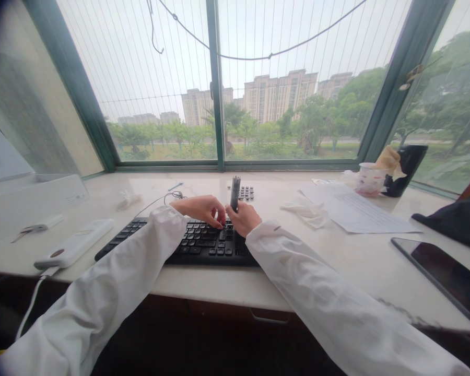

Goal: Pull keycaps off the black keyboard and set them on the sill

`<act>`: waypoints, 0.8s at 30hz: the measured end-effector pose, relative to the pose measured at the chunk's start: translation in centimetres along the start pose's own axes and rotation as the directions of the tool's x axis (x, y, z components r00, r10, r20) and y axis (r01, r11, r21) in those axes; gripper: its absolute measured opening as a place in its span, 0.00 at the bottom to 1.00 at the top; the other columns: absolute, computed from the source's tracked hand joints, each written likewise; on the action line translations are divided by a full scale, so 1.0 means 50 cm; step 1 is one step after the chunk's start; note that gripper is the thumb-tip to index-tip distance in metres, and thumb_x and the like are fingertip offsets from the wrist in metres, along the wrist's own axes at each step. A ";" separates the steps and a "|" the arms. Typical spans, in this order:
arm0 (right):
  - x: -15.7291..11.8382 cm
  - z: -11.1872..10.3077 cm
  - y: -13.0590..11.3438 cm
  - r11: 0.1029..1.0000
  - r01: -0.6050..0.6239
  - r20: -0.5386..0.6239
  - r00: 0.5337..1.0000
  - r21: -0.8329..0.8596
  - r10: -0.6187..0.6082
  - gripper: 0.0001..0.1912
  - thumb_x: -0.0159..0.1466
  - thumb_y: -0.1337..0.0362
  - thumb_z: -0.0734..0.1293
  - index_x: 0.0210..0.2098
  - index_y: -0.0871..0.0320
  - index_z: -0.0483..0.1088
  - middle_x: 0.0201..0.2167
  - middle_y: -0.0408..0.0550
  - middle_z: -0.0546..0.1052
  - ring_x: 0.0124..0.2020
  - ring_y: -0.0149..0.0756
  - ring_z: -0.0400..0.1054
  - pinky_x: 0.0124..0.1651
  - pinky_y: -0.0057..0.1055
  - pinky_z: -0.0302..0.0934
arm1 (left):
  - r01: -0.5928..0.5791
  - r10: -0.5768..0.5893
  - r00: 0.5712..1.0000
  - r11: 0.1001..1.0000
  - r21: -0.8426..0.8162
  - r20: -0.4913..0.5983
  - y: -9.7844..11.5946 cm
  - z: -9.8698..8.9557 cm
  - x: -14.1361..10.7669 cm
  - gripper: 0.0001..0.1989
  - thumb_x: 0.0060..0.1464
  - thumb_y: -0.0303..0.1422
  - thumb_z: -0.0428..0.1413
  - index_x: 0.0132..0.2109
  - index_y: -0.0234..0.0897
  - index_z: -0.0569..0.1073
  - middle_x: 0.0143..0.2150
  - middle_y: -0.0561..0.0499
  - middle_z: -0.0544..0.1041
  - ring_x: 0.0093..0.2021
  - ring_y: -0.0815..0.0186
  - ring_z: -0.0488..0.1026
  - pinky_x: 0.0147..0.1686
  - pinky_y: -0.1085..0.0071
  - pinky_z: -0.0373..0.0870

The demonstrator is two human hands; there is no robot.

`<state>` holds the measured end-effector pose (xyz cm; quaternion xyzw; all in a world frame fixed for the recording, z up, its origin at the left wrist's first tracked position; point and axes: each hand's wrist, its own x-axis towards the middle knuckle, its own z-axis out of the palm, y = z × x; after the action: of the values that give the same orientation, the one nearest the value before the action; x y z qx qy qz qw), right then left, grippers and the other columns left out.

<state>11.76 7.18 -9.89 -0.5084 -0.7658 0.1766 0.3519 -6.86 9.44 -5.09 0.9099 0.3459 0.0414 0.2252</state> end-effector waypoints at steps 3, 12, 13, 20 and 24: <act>-0.001 -0.004 -0.003 0.998 -0.048 0.019 0.999 0.044 0.047 0.18 0.65 0.55 0.57 0.26 0.58 0.69 0.27 0.49 0.76 0.32 0.37 0.70 0.34 0.29 0.57 | 0.000 0.000 1.000 1.000 0.010 -0.002 -0.001 0.000 0.001 0.13 0.46 0.42 0.65 0.38 0.41 0.81 0.30 0.54 0.79 0.28 0.72 0.72 0.32 0.76 0.64; -0.007 -0.015 -0.009 0.990 -0.067 0.105 0.993 0.122 0.055 0.22 0.64 0.52 0.57 0.25 0.57 0.74 0.26 0.47 0.75 0.29 0.35 0.68 0.36 0.30 0.56 | -0.058 0.058 0.998 0.998 0.000 -0.013 -0.004 0.002 0.003 0.11 0.46 0.39 0.65 0.37 0.39 0.81 0.32 0.53 0.80 0.28 0.72 0.72 0.31 0.77 0.63; -0.007 -0.016 -0.010 0.991 -0.062 0.108 0.993 0.121 0.049 0.22 0.64 0.53 0.57 0.24 0.57 0.75 0.25 0.47 0.75 0.29 0.35 0.67 0.36 0.30 0.56 | -0.061 0.061 0.998 0.998 -0.003 -0.012 -0.004 0.002 0.003 0.11 0.47 0.39 0.65 0.36 0.39 0.81 0.32 0.54 0.80 0.28 0.72 0.72 0.32 0.77 0.63; -0.003 -0.026 -0.011 0.992 -0.043 0.138 0.990 0.119 0.026 0.15 0.58 0.59 0.61 0.21 0.58 0.73 0.18 0.43 0.68 0.26 0.32 0.62 0.31 0.28 0.52 | -0.047 0.047 0.999 0.999 0.002 -0.006 0.001 0.002 0.001 0.11 0.47 0.39 0.64 0.36 0.39 0.80 0.31 0.55 0.80 0.29 0.73 0.72 0.32 0.77 0.63; 0.002 -0.027 -0.003 0.989 -0.017 0.155 0.988 0.146 -0.006 0.14 0.58 0.59 0.62 0.22 0.58 0.73 0.19 0.42 0.68 0.27 0.32 0.64 0.32 0.28 0.53 | -0.031 0.031 0.999 0.999 0.024 0.006 0.004 -0.002 0.000 0.12 0.48 0.41 0.64 0.37 0.39 0.81 0.31 0.55 0.80 0.29 0.73 0.72 0.32 0.77 0.63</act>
<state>12.60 7.08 -8.83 -0.4679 -0.7744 0.2727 0.3272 -6.76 9.31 -4.92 0.9180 0.3315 0.0380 0.2146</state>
